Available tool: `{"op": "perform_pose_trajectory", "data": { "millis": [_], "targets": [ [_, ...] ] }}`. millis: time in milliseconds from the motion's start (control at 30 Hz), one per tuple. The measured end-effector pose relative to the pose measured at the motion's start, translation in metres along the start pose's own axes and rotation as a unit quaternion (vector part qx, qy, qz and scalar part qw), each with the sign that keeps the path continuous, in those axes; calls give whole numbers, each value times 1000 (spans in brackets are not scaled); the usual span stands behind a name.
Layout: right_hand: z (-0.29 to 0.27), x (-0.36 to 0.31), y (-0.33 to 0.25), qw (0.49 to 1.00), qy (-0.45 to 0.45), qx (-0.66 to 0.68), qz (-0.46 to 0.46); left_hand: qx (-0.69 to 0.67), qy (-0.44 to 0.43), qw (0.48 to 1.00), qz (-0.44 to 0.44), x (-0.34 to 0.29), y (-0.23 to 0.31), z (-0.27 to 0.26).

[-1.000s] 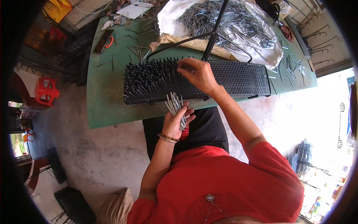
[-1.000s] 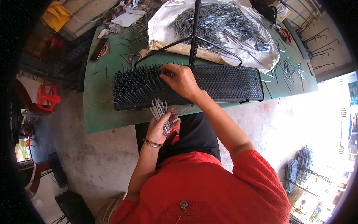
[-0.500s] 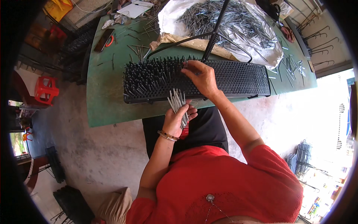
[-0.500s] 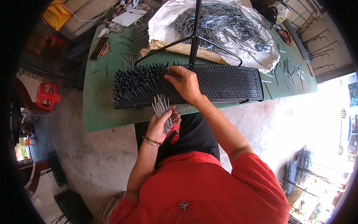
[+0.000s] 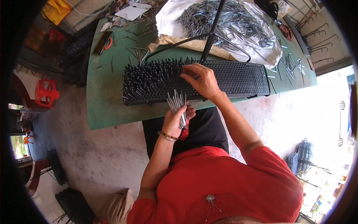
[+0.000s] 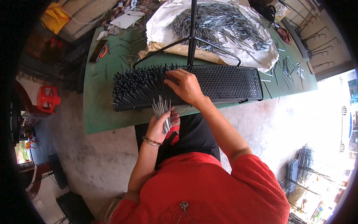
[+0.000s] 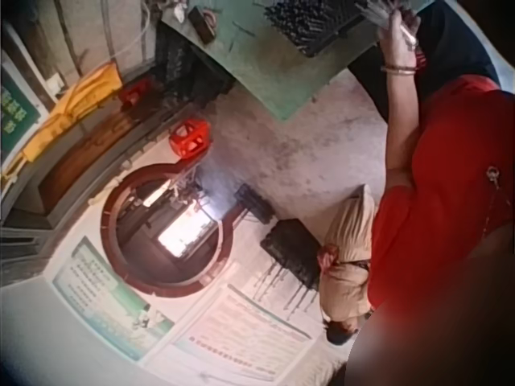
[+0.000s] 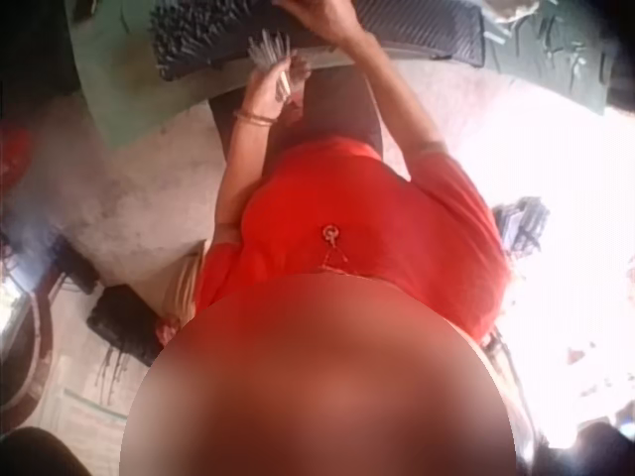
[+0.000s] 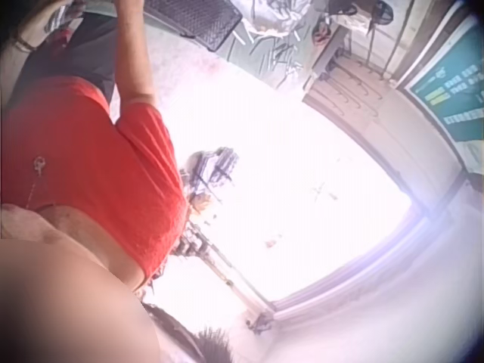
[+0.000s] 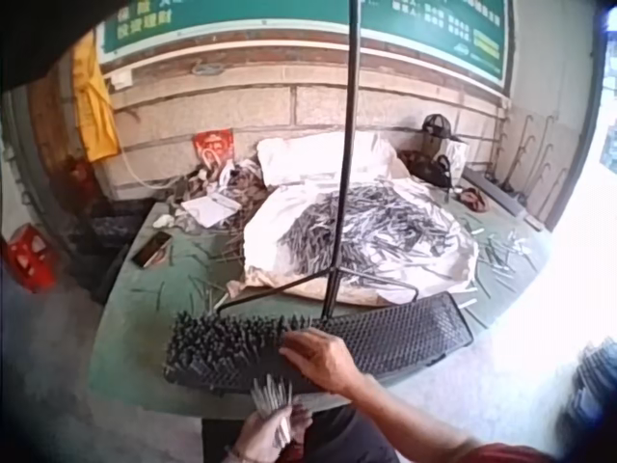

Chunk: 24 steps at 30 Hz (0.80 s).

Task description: Picking and placing individual thin metal rods into a grid-like sorting mat.

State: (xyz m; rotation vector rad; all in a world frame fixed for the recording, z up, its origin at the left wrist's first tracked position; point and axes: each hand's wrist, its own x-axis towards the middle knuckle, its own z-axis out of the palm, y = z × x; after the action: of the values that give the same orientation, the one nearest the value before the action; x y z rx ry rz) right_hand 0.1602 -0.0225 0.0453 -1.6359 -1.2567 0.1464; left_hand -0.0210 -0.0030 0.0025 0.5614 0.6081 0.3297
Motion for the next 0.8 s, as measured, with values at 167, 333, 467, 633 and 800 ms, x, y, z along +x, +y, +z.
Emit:
{"op": "perform_pose_trajectory", "data": {
  "millis": [167,333,467,633,800],
  "targets": [
    [-20,-12,-7,993,-54,58,93,19,-19,999,23,-6,7,9],
    [-24,-36,-15,939,-222,183,187,36,-48,998,29,-6,6,22],
    [-28,-39,-11,913,-201,244,258,47,-45,998,24,-5,2,33],
    [-39,-33,-6,915,-174,248,268,71,-25,997,1,-1,4,34],
    [-47,-9,-4,947,-55,222,225,75,-4,997,-15,0,3,28]
  ]
}}
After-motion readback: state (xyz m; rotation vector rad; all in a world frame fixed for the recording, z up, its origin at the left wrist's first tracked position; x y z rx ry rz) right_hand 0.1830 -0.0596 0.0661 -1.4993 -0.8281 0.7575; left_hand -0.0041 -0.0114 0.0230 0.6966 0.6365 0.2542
